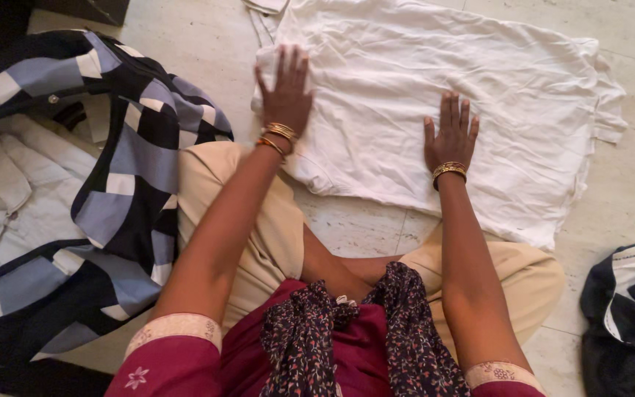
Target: The person buttons a white shirt, smooths it out by hand, and folds it into a small rectangle before placing it into a bag, then spreads out a pair of dark trousers and begins folding them.
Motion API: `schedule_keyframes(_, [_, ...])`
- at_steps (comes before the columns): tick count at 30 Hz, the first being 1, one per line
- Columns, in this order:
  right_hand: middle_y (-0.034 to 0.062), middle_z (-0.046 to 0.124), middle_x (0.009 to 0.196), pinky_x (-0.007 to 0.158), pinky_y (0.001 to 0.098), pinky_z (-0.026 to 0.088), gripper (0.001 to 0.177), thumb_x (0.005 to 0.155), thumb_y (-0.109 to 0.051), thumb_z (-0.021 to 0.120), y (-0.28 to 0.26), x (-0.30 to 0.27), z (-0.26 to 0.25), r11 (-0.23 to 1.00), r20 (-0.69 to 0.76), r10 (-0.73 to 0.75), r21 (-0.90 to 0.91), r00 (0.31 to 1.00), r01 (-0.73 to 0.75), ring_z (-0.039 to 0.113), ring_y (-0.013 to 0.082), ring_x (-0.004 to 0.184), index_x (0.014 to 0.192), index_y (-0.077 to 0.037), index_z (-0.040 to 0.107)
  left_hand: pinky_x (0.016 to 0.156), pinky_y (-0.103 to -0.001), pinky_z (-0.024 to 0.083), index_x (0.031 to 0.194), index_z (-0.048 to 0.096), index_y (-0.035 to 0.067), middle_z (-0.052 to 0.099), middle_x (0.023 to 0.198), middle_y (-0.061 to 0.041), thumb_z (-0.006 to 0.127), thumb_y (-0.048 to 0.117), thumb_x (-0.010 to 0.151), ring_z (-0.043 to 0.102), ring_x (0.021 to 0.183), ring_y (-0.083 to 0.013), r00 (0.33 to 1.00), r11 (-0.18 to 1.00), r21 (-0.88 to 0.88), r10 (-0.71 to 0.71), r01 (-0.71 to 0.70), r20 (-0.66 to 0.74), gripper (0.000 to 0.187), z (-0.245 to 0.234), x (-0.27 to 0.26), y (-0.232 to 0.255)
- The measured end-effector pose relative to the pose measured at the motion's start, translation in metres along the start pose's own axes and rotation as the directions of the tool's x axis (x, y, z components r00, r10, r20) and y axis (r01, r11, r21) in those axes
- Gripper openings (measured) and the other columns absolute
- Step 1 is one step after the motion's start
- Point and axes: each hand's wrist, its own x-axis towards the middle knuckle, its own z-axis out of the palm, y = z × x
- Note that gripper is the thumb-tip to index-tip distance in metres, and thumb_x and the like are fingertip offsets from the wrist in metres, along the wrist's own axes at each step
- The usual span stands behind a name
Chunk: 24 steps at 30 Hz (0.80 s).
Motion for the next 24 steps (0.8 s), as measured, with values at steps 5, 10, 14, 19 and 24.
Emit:
schedule_keyframes(5, [0.0006,0.02,0.174,0.128,0.0484,0.008,0.065,0.111,-0.049,0.035,-0.001,0.0,-0.002,1.0,-0.009,-0.006,0.011,1.0,0.006,0.016,0.0236,0.16,0.167,-0.019,0.022,0.124,-0.069,-0.006,0.165,0.031,0.022,0.01,0.175,-0.003,0.054,0.064,0.1,0.003,0.162,-0.0222,1.0,0.966,-0.259,0.019,-0.022,-0.017,0.081,-0.007,-0.008,0.091])
schedule_keyframes(10, [0.0005,0.022,0.173,0.128,0.0491,0.009,0.064,0.111,-0.049,0.036,0.0,0.002,-0.003,1.0,-0.014,0.0,-0.004,1.0,0.0,0.017,0.0233,0.159,0.167,-0.02,0.023,0.12,-0.071,-0.008,0.165,0.024,0.03,0.009,0.173,-0.003,0.049,0.069,0.096,0.002,0.16,-0.0241,0.998,0.946,-0.322,0.043,-0.026,0.048,0.083,-0.01,-0.017,0.069])
schedule_keyframes(14, [0.0005,0.023,0.173,0.128,0.0501,0.009,0.064,0.11,-0.049,0.036,-0.003,0.0,-0.003,1.0,-0.013,-0.002,0.006,1.0,0.002,0.017,0.0237,0.159,0.166,-0.02,0.024,0.116,-0.072,-0.009,0.162,0.021,0.033,0.006,0.172,-0.001,0.045,0.074,0.093,0.0,0.158,-0.0261,0.964,0.962,-0.265,0.126,-0.062,0.232,0.083,-0.002,-0.016,0.063])
schedule_keyframes(19, [0.001,0.023,0.173,0.128,0.0505,0.009,0.063,0.112,-0.049,0.035,0.0,-0.001,0.002,1.0,-0.036,-0.015,0.006,0.999,0.015,0.017,0.0247,0.16,0.167,-0.019,0.025,0.118,-0.066,0.001,0.158,0.028,0.032,0.015,0.168,0.001,0.056,0.064,0.096,0.011,0.155,-0.0224,0.926,0.996,-0.087,-0.04,0.007,-0.375,0.076,0.034,0.011,0.029])
schedule_keyframes(24, [0.0005,0.024,0.173,0.128,0.0501,0.01,0.063,0.111,-0.049,0.035,-0.001,0.0,-0.001,1.0,-0.035,-0.017,0.017,0.999,0.017,0.018,0.0245,0.159,0.167,-0.021,0.025,0.103,-0.057,0.022,0.136,0.044,0.023,0.039,0.142,-0.004,0.068,0.058,0.088,0.034,0.131,-0.0257,0.536,0.437,-0.414,-0.83,0.798,0.157,0.064,0.047,0.05,-0.02])
